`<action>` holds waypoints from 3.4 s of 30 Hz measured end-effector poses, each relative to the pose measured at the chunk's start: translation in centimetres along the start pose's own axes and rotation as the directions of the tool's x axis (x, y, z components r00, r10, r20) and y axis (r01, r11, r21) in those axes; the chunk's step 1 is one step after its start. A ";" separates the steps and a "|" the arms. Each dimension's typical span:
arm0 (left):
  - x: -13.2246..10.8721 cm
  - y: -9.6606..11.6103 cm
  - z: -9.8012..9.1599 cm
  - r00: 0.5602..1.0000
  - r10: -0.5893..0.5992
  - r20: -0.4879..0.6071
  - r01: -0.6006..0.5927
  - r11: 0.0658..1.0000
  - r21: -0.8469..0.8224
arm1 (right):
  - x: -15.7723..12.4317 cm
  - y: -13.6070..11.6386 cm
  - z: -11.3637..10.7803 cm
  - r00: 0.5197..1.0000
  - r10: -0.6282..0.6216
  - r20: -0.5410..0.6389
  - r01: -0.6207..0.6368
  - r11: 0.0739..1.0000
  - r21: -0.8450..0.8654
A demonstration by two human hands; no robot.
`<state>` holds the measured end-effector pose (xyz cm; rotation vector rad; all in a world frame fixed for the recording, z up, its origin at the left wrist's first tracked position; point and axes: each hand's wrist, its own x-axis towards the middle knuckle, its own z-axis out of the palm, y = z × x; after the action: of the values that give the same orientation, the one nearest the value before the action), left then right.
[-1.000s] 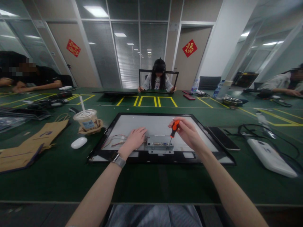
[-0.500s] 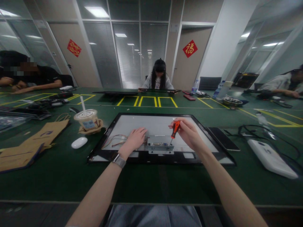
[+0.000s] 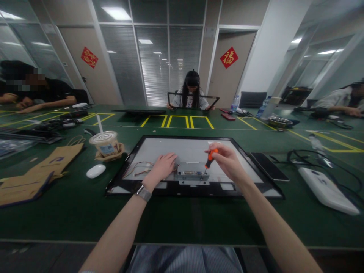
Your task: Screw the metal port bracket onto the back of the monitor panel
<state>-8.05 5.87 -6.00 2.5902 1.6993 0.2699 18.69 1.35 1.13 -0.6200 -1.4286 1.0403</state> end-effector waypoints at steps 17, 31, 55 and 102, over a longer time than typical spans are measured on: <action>-0.1 0.3 -0.3 1.000 -0.006 0.006 0.005 1.000 0.006 | 0.0 0.3 -0.5 0.999 0.041 -0.002 -0.041 0.999 -0.024; 0.1 -0.1 0.1 1.000 -0.003 0.007 0.003 1.000 -0.004 | 0.0 -0.5 -0.8 0.994 0.063 0.091 -0.064 0.998 0.005; -0.1 0.1 -0.2 1.000 -0.004 0.001 0.004 1.000 0.007 | 0.0 0.5 -0.6 0.970 -0.222 -0.098 0.165 0.901 -0.401; 0.1 0.1 -0.2 1.000 -0.003 0.013 0.003 1.000 0.011 | -0.1 0.6 -0.3 0.972 -0.228 -0.058 0.190 0.907 -0.377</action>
<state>-7.92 5.87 -5.81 2.5915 1.7052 0.2439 18.89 1.64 0.53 -0.7583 -1.5761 0.5638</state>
